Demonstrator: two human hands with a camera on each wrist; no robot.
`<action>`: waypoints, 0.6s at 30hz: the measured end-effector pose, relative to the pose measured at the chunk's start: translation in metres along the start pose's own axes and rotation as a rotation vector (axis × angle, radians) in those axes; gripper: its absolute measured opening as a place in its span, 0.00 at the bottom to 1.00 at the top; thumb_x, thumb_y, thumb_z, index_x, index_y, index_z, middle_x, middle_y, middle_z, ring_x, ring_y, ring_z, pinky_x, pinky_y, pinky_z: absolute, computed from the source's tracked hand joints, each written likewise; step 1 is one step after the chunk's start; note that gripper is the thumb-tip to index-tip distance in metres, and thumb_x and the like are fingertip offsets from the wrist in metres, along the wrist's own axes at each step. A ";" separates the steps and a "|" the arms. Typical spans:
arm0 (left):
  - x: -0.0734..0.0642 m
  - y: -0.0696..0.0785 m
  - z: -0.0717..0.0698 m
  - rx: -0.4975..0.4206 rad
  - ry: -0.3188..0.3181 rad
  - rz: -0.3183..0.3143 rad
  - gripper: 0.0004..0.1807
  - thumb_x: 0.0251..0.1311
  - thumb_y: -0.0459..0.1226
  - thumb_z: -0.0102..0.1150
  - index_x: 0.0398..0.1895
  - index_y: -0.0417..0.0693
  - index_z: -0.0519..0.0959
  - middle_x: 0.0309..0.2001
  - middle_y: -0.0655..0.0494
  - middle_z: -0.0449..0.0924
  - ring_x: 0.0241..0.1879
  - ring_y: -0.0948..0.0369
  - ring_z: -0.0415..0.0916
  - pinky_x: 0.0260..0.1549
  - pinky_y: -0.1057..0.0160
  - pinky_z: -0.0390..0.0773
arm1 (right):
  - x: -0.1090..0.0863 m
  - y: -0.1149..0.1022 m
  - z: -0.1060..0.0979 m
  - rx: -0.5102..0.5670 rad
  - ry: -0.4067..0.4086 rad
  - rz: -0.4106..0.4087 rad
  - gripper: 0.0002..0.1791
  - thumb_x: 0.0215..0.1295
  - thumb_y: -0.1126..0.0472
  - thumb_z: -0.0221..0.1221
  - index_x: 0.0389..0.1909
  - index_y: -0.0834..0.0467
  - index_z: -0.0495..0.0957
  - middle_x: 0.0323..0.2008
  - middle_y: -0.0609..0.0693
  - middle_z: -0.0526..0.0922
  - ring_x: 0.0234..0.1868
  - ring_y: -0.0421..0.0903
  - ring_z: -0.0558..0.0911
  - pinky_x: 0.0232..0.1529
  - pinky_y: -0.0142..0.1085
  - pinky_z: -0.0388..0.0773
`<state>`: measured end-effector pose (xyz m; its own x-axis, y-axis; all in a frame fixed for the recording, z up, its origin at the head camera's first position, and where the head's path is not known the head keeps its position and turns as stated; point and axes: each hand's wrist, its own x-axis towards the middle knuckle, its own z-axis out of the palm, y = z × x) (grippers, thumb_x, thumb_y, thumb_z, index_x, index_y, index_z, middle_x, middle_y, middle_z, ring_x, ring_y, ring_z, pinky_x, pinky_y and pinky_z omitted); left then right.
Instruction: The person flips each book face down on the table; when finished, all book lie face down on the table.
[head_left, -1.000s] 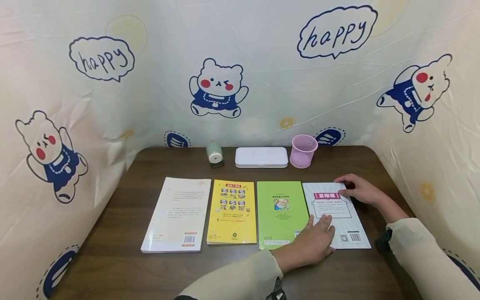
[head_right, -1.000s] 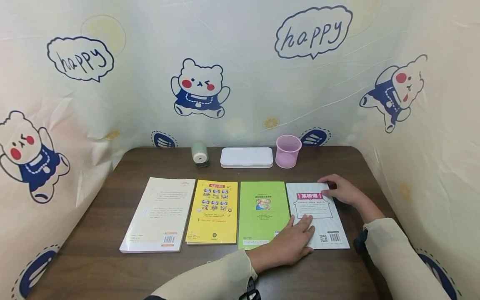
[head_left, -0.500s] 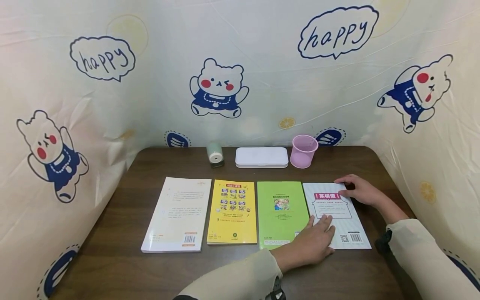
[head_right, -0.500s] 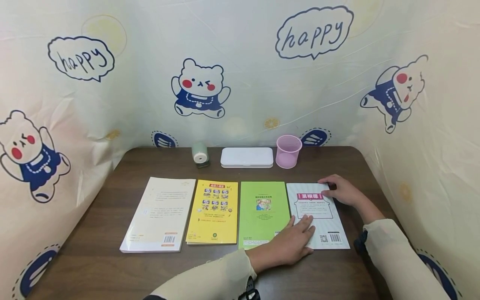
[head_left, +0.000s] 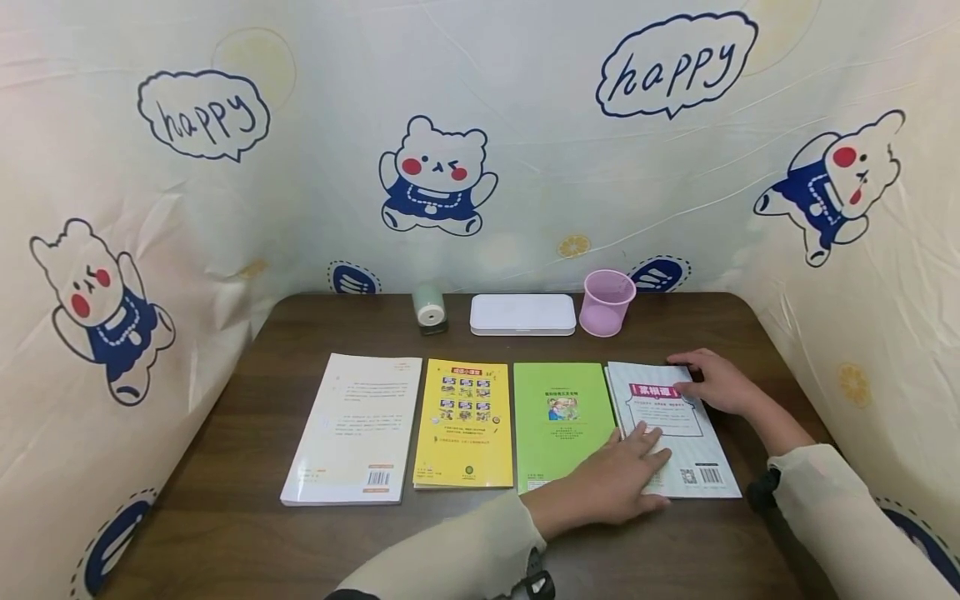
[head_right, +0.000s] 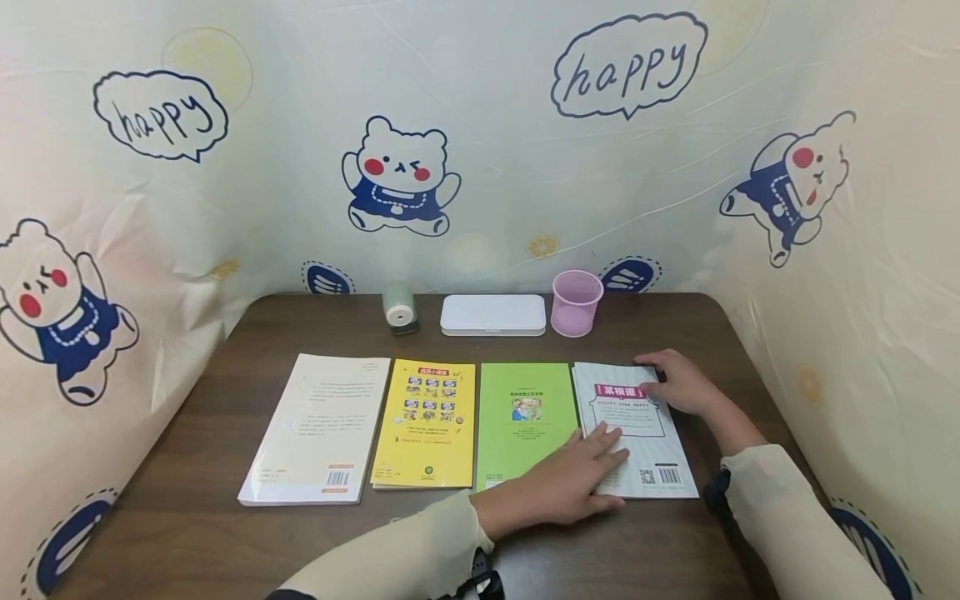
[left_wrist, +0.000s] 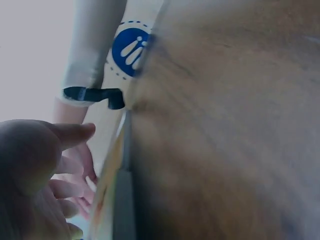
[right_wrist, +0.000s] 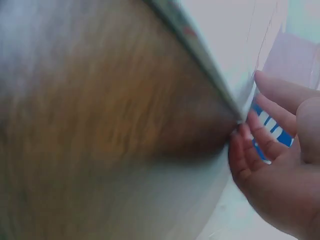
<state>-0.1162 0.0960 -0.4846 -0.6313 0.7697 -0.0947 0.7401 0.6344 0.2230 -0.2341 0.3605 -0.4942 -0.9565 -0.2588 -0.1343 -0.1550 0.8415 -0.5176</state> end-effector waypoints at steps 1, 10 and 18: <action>-0.002 -0.002 -0.002 -0.008 0.005 -0.006 0.37 0.72 0.64 0.48 0.80 0.62 0.63 0.83 0.60 0.50 0.82 0.57 0.44 0.78 0.53 0.53 | 0.000 -0.002 0.001 -0.019 0.002 -0.005 0.32 0.69 0.56 0.66 0.70 0.64 0.71 0.65 0.72 0.71 0.61 0.71 0.73 0.60 0.71 0.71; -0.026 -0.037 -0.013 -0.050 0.076 -0.079 0.41 0.70 0.67 0.47 0.81 0.63 0.61 0.82 0.54 0.54 0.81 0.45 0.45 0.76 0.41 0.53 | -0.004 -0.034 0.010 -0.100 0.022 0.004 0.42 0.71 0.43 0.62 0.76 0.63 0.63 0.73 0.74 0.61 0.71 0.77 0.60 0.63 0.76 0.61; -0.049 -0.085 -0.025 -0.101 0.109 -0.202 0.44 0.68 0.67 0.50 0.82 0.63 0.58 0.82 0.49 0.52 0.81 0.41 0.42 0.76 0.35 0.49 | -0.003 -0.063 0.019 -0.166 0.088 0.027 0.47 0.68 0.36 0.62 0.80 0.56 0.58 0.79 0.68 0.55 0.78 0.75 0.48 0.64 0.82 0.46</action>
<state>-0.1540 0.0027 -0.4744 -0.7896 0.6121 -0.0433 0.5725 0.7603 0.3067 -0.2164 0.2994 -0.4776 -0.9777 -0.1985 -0.0685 -0.1602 0.9162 -0.3673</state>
